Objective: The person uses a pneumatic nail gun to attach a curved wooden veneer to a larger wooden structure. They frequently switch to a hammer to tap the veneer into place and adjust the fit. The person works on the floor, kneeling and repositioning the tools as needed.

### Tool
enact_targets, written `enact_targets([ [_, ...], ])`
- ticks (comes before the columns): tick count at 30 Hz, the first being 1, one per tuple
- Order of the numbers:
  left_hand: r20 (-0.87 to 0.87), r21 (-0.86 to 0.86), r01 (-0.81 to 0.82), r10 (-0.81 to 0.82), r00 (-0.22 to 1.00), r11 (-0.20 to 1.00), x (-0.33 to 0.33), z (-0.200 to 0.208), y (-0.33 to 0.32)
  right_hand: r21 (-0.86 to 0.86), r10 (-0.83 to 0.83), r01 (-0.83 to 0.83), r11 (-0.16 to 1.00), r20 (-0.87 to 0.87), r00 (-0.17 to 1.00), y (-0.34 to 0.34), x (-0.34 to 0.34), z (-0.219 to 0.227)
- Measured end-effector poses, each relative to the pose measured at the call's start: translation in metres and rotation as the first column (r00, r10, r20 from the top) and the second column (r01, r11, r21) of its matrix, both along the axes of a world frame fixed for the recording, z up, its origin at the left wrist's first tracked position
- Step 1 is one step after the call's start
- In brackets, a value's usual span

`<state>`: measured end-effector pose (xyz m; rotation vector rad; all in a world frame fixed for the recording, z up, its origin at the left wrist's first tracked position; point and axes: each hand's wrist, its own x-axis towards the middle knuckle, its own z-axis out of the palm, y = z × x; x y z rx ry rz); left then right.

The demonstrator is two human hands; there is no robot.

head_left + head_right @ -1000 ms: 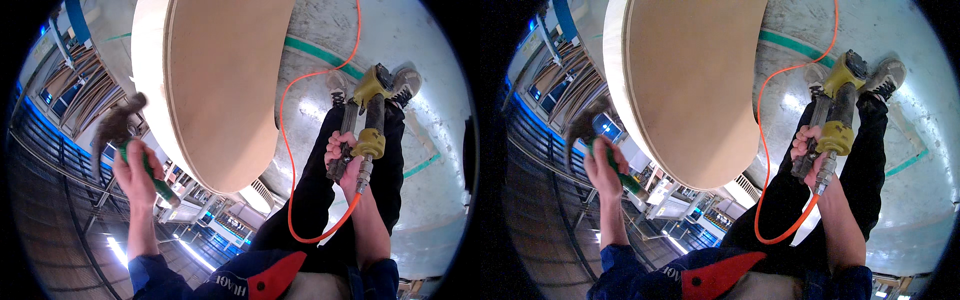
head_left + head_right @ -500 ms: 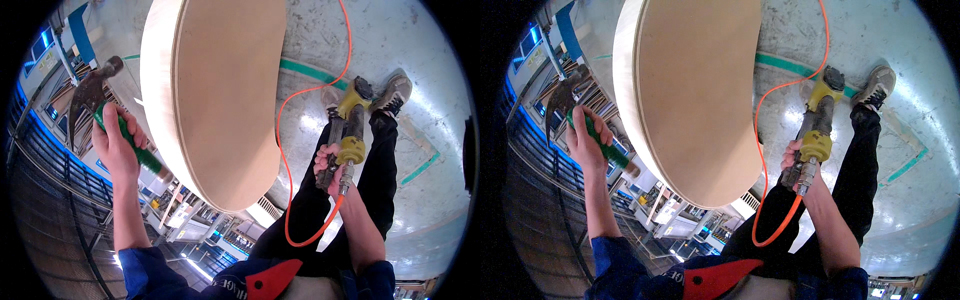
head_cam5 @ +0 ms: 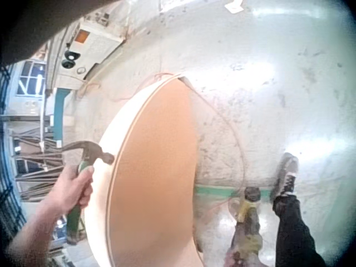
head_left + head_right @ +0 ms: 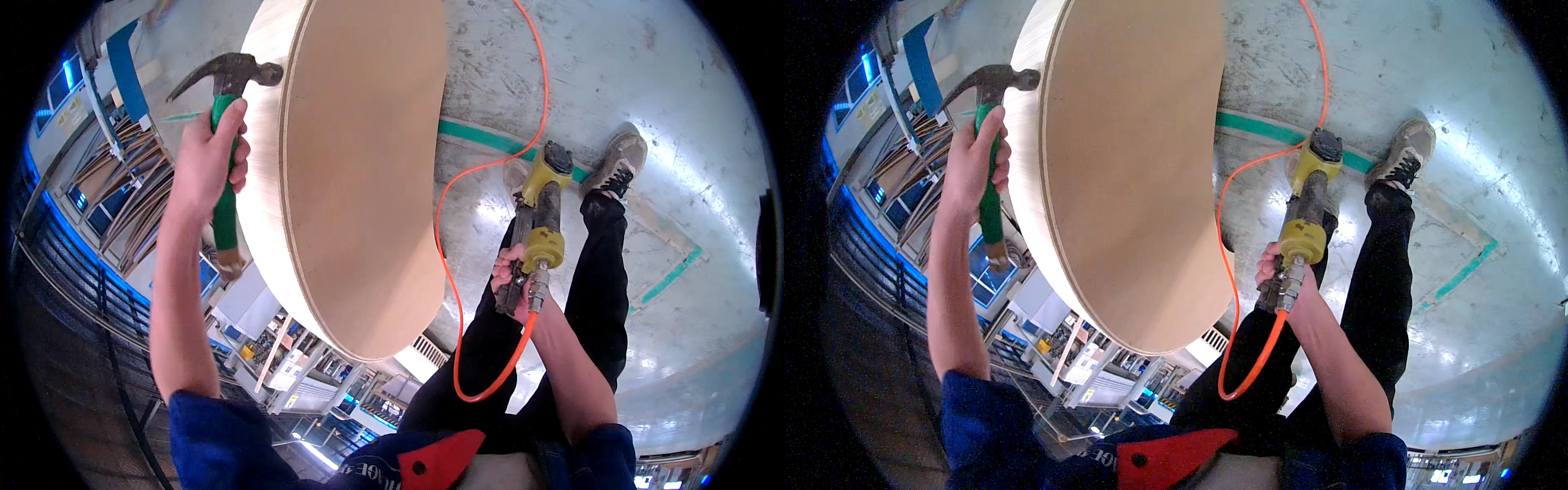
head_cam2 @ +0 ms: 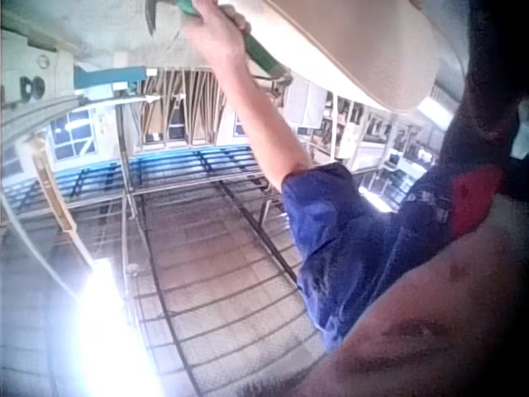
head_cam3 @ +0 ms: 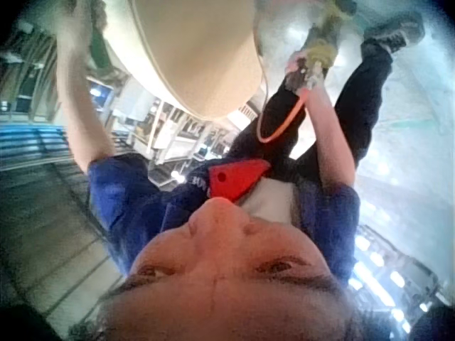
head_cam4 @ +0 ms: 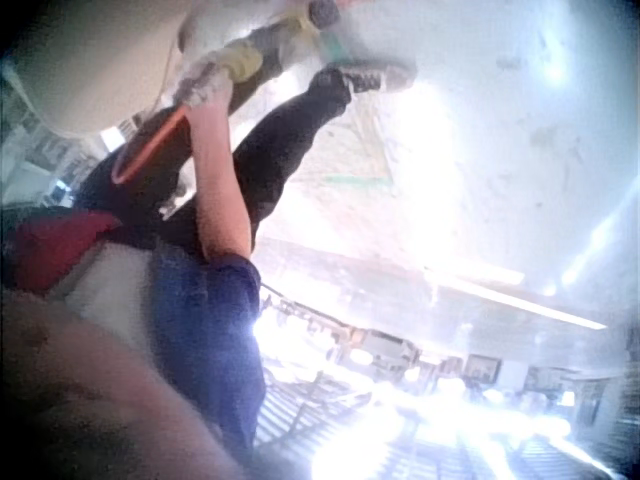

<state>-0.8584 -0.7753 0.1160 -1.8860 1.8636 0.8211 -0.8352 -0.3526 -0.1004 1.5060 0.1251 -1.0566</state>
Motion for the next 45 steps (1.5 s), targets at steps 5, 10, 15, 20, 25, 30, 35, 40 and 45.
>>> enact_targets([
  [5, -0.073, 0.058, -0.094, 0.098, 0.992, 0.994, 0.0, 0.003, -0.01, -0.043, -0.096, 0.099, 0.994, 0.07, 0.993, 0.008, -0.005, 0.005],
  [10, -0.244, -0.009, -0.155, 0.149, 0.958, 0.988, 0.024, -0.015, -0.006, -0.02, -0.124, 0.126, 0.992, 0.09, 0.988, -0.009, -0.044, 0.02],
  [15, -0.299, 0.008, -0.238, 0.23, 0.926, 0.971, 0.026, -0.018, -0.011, 0.029, -0.118, 0.118, 0.993, 0.027, 0.993, -0.029, -0.125, 0.047],
  [20, -0.286, -0.124, -0.162, 0.121, 0.95, 0.979, 0.019, -0.019, -0.009, 0.037, -0.116, 0.125, 0.992, -0.181, 0.977, -0.048, -0.217, 0.06],
  [25, -0.233, -0.169, -0.074, 0.033, 0.972, 0.983, 0.019, -0.022, -0.019, 0.204, -0.015, 0.085, 0.975, -0.323, 0.946, -0.097, -0.313, 0.063],
  [30, -0.139, -0.282, 0.069, -0.112, 0.984, 0.957, 0.021, -0.035, -0.035, 0.258, 0.272, -0.17, 0.951, -0.437, 0.857, -0.135, -0.388, 0.023],
  [35, -0.074, -0.173, 0.021, -0.034, 0.997, 0.985, -0.023, -0.035, -0.052, 0.375, 0.514, -0.365, 0.852, -0.467, 0.719, -0.157, -0.459, -0.033],
  [40, -0.096, -0.07, -0.052, 0.045, 0.994, 0.996, -0.117, -0.095, -0.091, 0.515, 0.696, -0.468, 0.718, -0.546, 0.467, -0.206, -0.508, -0.091],
  [45, -0.216, 0.011, -0.089, 0.089, 0.972, 0.996, -0.195, -0.136, -0.117, 0.774, 0.846, -0.356, 0.523, -0.521, 0.109, -0.243, -0.558, -0.167],
])
